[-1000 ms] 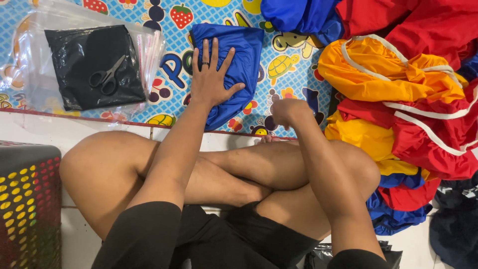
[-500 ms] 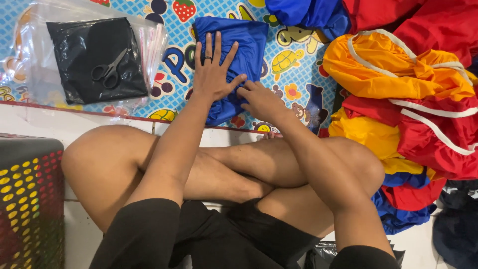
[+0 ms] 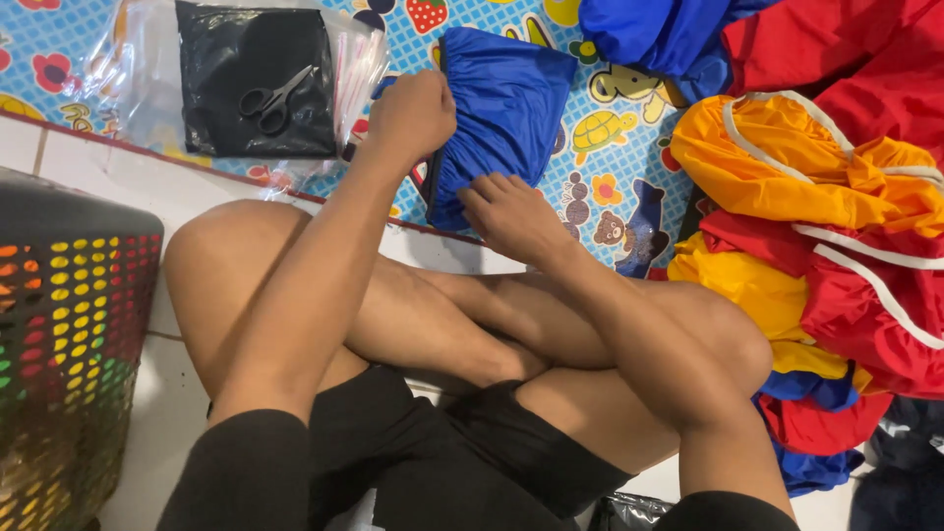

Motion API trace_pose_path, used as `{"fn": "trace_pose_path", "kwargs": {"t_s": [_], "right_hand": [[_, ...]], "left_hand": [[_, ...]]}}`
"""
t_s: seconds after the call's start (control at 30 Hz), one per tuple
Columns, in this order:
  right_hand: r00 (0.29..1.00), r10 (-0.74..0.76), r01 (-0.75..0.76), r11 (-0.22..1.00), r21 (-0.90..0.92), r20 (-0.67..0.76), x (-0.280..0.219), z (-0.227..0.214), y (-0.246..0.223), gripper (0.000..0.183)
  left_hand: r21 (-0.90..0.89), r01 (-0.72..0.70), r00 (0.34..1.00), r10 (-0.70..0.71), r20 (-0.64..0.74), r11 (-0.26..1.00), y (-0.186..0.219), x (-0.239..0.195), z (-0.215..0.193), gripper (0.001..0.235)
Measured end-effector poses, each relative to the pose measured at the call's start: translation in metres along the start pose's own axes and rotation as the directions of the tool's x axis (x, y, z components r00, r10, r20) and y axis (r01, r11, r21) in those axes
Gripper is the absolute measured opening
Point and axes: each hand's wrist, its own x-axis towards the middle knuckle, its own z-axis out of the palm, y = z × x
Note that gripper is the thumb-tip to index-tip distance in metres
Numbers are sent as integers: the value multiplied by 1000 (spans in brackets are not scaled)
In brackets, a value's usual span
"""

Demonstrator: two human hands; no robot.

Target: The person folds a blue drawstring bag by hand, aligning the edges and rolling it into a compact bundle. They then place the folded bag into a clear plastic bag and seal it.

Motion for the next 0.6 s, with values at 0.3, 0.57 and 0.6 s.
{"fn": "trace_pose_path", "kwargs": {"t_s": [0.3,0.57,0.6], "right_hand": [[984,-143,146,989,-22,108,-18,58,11,26],[992,-129,129,992,14,-1,-11,46,5,32],[989,-130,123,988,89,76,-13,51,8,38]], "left_hand": [[198,-454,714,221,665,869,-7,-44,-25,17],[59,-340,780,247,575,938,-26,-39,30,20],[68,-306,794,215,568,950,-32,-37,37,18]]}}
